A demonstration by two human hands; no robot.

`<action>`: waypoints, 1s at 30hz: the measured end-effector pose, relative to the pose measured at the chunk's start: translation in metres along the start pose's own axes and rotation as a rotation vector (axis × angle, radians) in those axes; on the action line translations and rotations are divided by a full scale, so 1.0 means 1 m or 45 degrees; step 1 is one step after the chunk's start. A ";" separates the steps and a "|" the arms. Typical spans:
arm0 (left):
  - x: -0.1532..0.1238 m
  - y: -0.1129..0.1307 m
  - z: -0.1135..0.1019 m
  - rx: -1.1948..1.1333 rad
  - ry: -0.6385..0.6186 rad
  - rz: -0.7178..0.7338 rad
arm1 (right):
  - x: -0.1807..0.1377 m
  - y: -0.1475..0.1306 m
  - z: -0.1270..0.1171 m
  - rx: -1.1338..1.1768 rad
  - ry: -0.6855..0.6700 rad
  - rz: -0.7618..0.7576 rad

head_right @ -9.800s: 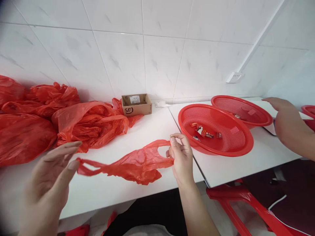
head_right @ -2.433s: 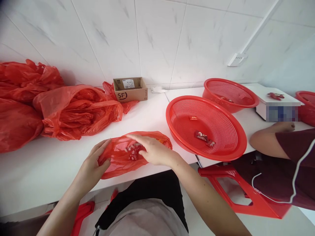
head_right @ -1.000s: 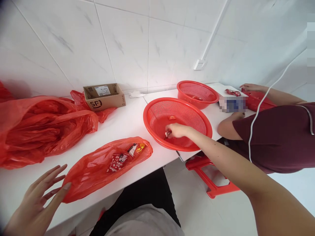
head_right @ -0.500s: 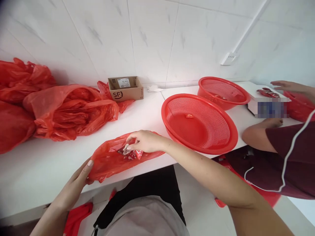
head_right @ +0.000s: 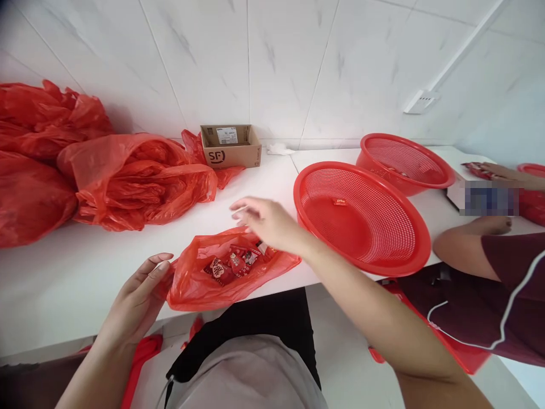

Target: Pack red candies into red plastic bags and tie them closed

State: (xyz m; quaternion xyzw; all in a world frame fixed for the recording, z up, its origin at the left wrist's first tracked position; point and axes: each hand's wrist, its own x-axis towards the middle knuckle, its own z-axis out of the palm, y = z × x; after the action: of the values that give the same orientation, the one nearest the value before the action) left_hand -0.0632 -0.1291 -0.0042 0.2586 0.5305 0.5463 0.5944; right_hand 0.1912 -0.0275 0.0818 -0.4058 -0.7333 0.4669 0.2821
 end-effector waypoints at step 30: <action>0.001 0.001 0.008 -0.008 0.093 0.005 | -0.041 0.005 -0.122 0.190 -0.240 0.258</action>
State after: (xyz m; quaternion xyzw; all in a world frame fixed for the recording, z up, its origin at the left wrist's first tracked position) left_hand -0.0560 -0.1256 -0.0015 0.2376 0.5497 0.5580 0.5745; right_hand 0.3102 -0.0057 0.1251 -0.4099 -0.6751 0.5823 0.1929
